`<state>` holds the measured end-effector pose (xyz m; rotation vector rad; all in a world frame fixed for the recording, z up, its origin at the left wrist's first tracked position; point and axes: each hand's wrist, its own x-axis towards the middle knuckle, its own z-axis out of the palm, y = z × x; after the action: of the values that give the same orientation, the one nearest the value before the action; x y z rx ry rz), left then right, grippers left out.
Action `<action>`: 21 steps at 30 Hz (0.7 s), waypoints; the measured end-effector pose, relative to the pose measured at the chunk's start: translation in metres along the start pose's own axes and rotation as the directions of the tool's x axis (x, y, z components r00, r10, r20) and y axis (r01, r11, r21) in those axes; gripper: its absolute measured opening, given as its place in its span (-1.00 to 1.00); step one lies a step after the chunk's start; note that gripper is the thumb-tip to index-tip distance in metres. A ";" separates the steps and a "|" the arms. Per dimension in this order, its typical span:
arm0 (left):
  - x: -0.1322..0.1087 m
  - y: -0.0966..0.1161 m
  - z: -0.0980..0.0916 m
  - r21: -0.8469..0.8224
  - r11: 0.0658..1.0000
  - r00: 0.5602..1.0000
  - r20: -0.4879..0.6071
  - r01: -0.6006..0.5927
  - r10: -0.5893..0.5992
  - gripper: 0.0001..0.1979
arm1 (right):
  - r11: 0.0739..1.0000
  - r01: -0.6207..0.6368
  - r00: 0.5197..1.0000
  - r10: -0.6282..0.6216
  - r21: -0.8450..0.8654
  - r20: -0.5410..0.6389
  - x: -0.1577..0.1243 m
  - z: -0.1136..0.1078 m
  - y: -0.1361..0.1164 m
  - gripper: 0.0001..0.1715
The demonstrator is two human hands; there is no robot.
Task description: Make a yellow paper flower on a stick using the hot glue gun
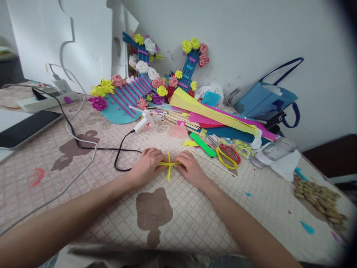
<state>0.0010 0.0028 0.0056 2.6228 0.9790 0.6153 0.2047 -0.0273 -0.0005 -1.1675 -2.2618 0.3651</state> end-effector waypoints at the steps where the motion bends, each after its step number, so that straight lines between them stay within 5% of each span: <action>1: 0.000 0.000 0.000 0.000 1.000 1.000 -0.003 0.004 -0.004 -0.97 | 1.000 0.000 1.000 0.000 0.001 -0.005 0.000 0.000 0.000 -0.93; 21: 0.001 0.002 0.000 0.052 0.998 0.999 -0.025 -0.034 0.035 -0.90 | 0.997 0.005 1.000 -0.003 -0.082 0.015 0.004 0.006 -0.005 -0.85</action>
<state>0.0025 0.0021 0.0069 2.6885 0.9715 0.6414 0.1958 -0.0264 -0.0015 -1.2048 -2.3112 0.2829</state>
